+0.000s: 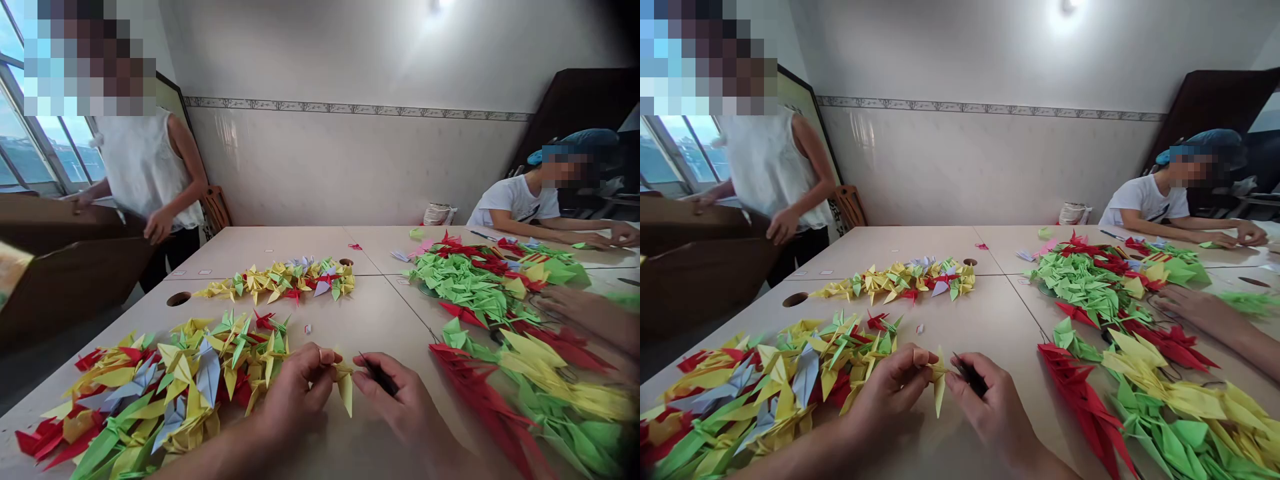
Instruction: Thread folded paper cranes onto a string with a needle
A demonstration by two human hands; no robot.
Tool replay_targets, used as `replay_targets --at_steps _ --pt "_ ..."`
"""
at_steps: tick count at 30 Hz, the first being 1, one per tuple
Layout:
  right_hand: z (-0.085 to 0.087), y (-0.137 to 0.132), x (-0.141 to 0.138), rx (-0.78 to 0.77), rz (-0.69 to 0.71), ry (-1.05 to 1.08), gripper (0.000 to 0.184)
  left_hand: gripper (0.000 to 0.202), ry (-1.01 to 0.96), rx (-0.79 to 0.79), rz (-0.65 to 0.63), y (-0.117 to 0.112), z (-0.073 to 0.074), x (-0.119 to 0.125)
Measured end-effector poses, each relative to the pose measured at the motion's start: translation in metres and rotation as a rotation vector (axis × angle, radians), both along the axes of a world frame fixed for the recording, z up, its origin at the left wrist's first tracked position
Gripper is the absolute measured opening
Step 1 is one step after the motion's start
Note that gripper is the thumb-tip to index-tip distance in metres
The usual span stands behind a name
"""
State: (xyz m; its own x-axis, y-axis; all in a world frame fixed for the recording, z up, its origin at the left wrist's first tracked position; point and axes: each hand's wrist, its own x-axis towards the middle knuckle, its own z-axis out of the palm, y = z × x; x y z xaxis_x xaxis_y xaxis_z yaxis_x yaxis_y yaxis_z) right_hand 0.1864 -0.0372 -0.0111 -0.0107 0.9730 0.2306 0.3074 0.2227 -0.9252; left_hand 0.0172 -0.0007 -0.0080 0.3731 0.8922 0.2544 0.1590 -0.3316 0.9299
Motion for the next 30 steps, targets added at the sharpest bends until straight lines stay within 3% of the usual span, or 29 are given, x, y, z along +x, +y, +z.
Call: replay_targets --at_steps 3,8,15,24,30 --pt "-0.001 0.001 -0.002 0.015 0.052 -0.042 0.024 0.011 0.064 0.13 -0.01 -0.006 0.0 0.001" --pt "0.002 0.0 -0.003 0.015 0.084 -0.035 0.024 0.01 -0.204 -0.039 -0.063 -0.006 0.0 0.006" --pt "0.015 -0.009 0.001 0.073 0.047 -0.195 0.027 0.016 -0.263 0.002 0.079 0.003 -0.009 0.004" --pt "0.008 -0.007 -0.003 0.226 0.092 -0.463 0.021 0.018 -0.21 0.048 0.027 -0.003 -0.01 0.006" --pt "0.006 -0.006 -0.001 0.165 0.106 -0.386 0.023 0.024 -0.151 0.064 0.068 -0.006 -0.008 0.005"
